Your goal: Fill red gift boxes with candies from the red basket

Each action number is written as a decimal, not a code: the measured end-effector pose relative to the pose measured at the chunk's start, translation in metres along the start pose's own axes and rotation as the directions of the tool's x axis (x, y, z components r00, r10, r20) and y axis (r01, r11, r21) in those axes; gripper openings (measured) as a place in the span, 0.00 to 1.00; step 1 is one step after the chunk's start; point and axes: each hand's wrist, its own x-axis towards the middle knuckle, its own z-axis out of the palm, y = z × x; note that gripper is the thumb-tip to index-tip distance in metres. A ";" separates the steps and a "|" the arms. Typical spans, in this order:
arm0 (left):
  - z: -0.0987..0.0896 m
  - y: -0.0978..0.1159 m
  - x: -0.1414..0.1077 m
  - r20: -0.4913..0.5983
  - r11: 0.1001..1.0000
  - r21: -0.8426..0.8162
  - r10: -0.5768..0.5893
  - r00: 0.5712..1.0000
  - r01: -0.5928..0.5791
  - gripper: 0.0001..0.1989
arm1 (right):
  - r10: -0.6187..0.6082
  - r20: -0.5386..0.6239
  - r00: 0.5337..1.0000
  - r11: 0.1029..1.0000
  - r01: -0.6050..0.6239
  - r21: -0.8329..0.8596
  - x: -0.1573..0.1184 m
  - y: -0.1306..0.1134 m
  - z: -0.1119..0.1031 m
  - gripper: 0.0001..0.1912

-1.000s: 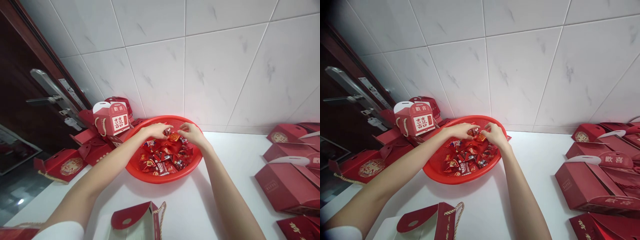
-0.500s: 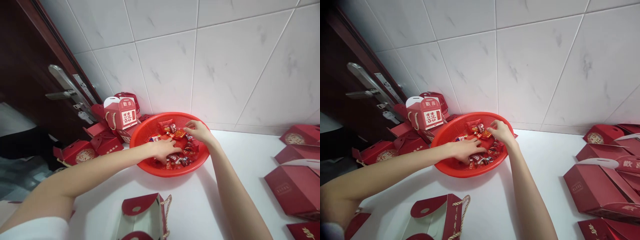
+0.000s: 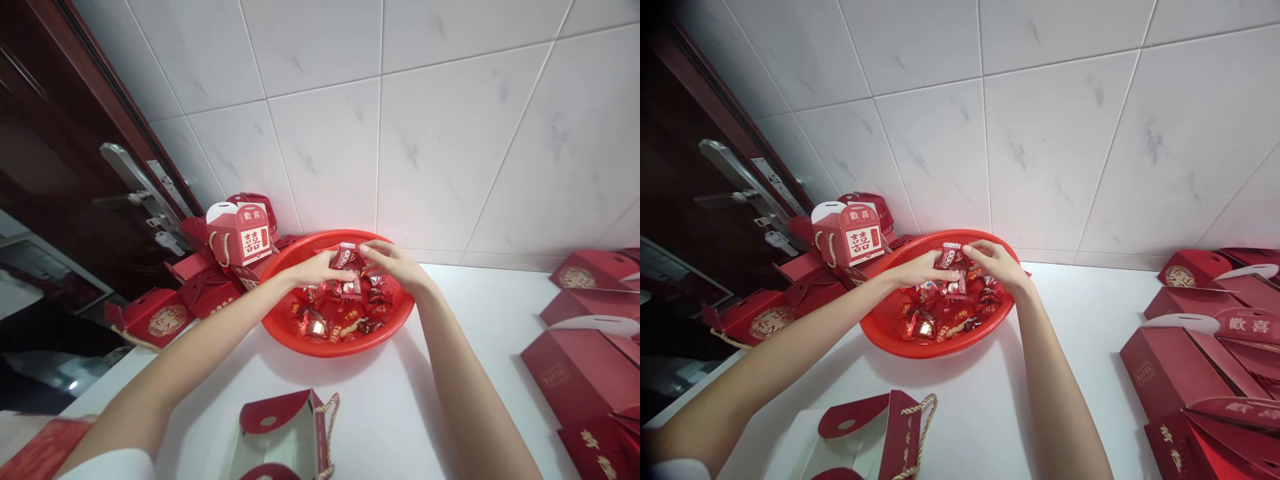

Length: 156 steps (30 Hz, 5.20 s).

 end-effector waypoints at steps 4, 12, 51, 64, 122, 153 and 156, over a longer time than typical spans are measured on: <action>0.005 0.005 -0.002 0.020 0.982 -0.184 -0.036 0.999 0.039 0.26 | -0.069 0.100 0.993 0.997 0.064 0.046 -0.004 -0.003 -0.003 0.21; 0.009 0.011 -0.007 0.062 0.952 -0.280 -0.112 0.992 0.125 0.27 | 0.049 0.167 0.985 0.993 -0.066 0.098 -0.005 -0.004 -0.001 0.34; -0.011 -0.018 0.007 -0.455 0.966 -0.148 -0.258 0.852 0.214 0.23 | 0.178 -0.144 0.973 0.770 -0.047 0.636 0.012 0.004 -0.011 0.12; 0.011 -0.005 -0.002 0.352 0.896 0.425 -0.035 0.935 -0.126 0.32 | 0.145 -0.126 0.981 0.860 -0.062 0.507 0.012 0.005 -0.010 0.18; 0.013 -0.008 0.033 0.427 0.806 0.557 -0.070 0.901 -0.201 0.21 | 0.230 -0.328 0.916 0.829 -0.007 0.560 0.023 0.012 -0.010 0.03; 0.024 0.003 0.051 -0.467 0.942 0.165 0.335 0.818 -0.292 0.21 | 0.202 -0.123 0.972 0.867 -0.119 0.484 0.016 0.004 -0.002 0.03; 0.030 0.003 0.049 -0.495 0.924 0.256 0.379 0.782 -0.286 0.20 | 0.145 -0.094 0.985 0.875 -0.083 0.477 0.016 0.006 -0.004 0.05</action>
